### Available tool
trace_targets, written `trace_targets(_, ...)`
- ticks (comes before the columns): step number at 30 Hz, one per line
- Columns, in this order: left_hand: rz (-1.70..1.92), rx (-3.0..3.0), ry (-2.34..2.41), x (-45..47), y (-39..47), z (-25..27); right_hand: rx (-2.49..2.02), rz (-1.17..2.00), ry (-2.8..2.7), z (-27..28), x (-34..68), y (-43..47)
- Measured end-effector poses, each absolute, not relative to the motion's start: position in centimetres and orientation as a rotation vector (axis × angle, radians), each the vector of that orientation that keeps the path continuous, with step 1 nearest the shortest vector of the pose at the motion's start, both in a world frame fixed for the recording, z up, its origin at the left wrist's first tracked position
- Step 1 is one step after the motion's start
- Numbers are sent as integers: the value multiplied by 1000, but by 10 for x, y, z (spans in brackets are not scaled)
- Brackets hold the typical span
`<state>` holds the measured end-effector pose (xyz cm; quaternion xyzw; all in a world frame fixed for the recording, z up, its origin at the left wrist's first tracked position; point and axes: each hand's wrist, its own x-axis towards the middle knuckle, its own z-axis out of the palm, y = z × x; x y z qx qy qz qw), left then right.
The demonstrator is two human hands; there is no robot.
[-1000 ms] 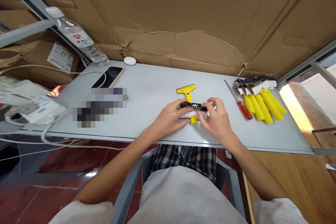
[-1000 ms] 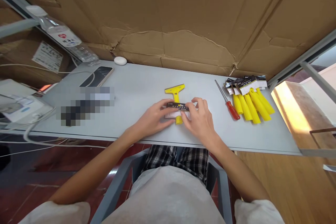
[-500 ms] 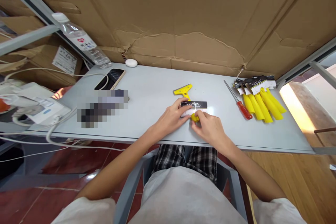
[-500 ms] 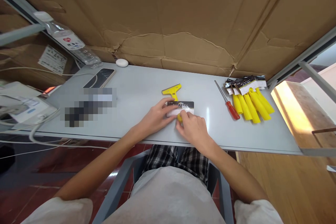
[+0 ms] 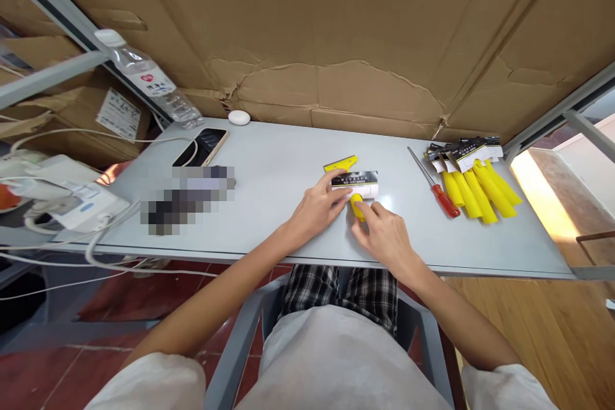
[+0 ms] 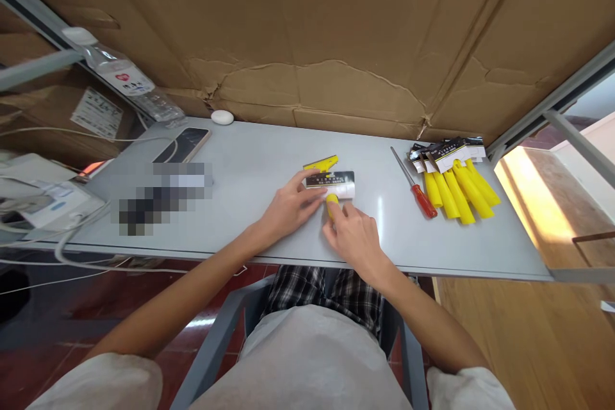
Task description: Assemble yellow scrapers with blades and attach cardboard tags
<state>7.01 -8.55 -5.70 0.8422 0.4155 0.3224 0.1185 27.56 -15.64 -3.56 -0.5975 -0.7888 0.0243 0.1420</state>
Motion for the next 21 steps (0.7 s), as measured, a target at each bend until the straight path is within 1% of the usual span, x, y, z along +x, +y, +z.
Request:
trace_targets(3,925,2453,1373,72,-81,-57,-1713,57,-2292,-37,274,-159)
trace_targets(10,663,2485,1521,77,-62,-41,-1763,159,-2316,-35,274,-163)
trace_targets(14,481,2603,1621,85,-60,-37,-1739,129,-2293,-35,274,-160)
trace_targets(16,467,2741,1584,87,-59,-37,-1722,103,-2282,-36,275,-158)
trace_targets(19,528,2940,1360,87,-52,-38,-1682,89,-2270,-37,278,-156)
trace_targets(21,505,2982,1247,88,-46,-40,-1646,93,-2263,-37,280,-154)
